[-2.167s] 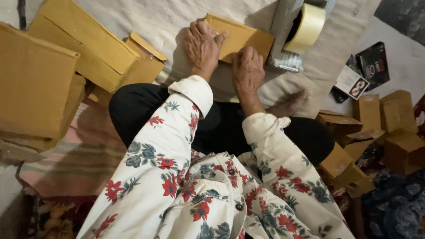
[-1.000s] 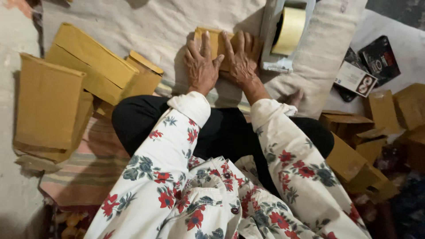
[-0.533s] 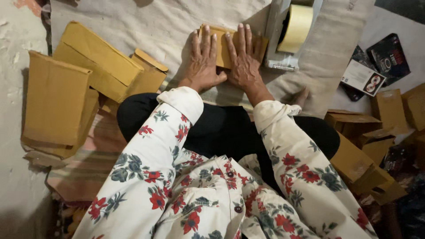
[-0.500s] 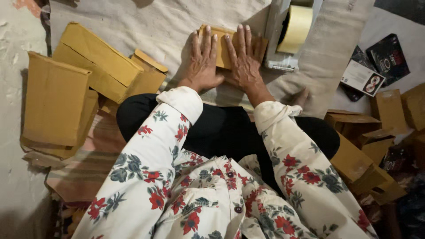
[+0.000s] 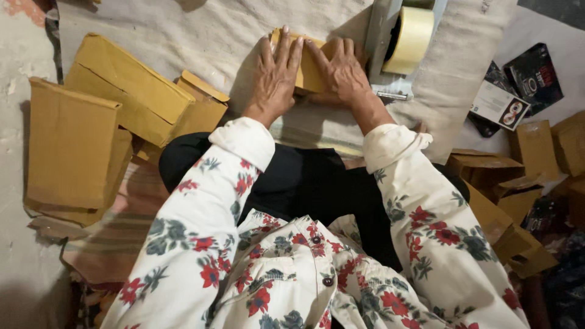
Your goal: The person sits on the floor and packs smartwatches into small cardboard boxes. They open a smartwatch box, remove the watch and accessories, place them into a shipping box, and seal it with tape. The process is repeated for multiple units.
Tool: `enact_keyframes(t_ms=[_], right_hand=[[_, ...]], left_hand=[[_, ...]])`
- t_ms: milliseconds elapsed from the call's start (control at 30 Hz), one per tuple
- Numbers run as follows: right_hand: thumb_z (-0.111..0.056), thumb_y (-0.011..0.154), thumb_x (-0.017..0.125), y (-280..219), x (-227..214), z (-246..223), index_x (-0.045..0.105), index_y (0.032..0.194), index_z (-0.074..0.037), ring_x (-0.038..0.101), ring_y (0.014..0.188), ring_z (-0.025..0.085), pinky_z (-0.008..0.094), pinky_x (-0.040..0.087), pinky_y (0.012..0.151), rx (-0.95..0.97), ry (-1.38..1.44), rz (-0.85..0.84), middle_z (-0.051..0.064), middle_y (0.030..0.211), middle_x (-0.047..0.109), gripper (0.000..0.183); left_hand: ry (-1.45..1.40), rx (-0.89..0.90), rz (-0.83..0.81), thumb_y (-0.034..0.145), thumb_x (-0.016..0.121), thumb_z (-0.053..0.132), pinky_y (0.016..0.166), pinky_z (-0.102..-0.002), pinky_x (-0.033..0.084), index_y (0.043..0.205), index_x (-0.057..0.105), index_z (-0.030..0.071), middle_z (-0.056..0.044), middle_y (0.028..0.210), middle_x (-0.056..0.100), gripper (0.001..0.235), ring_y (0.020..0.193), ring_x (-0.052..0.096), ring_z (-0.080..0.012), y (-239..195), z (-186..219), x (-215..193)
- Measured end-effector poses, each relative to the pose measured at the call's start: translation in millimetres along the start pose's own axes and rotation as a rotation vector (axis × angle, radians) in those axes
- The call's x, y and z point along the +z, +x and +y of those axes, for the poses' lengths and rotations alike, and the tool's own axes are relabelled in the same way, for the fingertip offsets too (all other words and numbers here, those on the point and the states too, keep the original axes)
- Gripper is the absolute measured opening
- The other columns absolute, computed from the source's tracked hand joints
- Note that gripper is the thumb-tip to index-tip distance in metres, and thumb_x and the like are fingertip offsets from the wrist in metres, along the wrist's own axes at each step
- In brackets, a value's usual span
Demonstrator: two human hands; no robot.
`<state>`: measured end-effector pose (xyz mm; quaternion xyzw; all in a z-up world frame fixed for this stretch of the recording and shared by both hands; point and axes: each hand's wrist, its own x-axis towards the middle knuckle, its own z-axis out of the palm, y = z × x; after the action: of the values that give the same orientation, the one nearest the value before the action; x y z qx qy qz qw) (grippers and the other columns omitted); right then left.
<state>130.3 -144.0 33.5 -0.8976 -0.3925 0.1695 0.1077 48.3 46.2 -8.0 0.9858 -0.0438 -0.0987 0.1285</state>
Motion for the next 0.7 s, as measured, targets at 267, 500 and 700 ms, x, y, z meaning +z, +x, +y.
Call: enact_keyframes(t_ms=[267, 500, 700], right_hand=[[-0.031, 0.093, 0.084, -17, 16, -18, 0.053, 0.141, -0.012, 0.053, 0.133, 0.025, 0.041, 0.043, 0.109, -0.01, -0.498, 0.454, 0.009, 0.138, 0.056, 0.061], [-0.035, 0.08, 0.088, -38, -49, -23, 0.066, 0.114, -0.009, 0.065, 0.095, 0.027, 0.044, 0.05, 0.081, -0.003, -0.131, 0.515, 0.009, 0.101, 0.067, 0.048], [-0.041, 0.082, 0.087, -20, -63, -32, 0.071, 0.108, -0.009, 0.07, 0.097, 0.025, 0.039, 0.057, 0.085, 0.186, 0.374, 0.435, 0.009, 0.105, 0.073, 0.044]], left_hand=[[0.205, 0.139, 0.206, 0.069, 0.081, 0.015, 0.105, -0.057, 0.045, 0.142, 0.053, -0.001, -0.026, 0.144, 0.05, 0.08, 0.131, 0.045, -0.0518, 21, -2, -21], [-0.169, 0.296, -0.181, 0.068, 0.079, 0.006, 0.074, -0.047, 0.057, 0.09, 0.079, 0.001, -0.02, 0.08, 0.072, 0.023, 0.077, 0.071, -0.0347, 52, -22, -123], [-1.075, -0.003, 0.048, 0.069, 0.095, 0.024, 0.083, -0.034, 0.061, 0.109, 0.075, 0.0, -0.009, 0.103, 0.075, 0.051, 0.095, 0.071, -0.0169, 4, -64, -122]])
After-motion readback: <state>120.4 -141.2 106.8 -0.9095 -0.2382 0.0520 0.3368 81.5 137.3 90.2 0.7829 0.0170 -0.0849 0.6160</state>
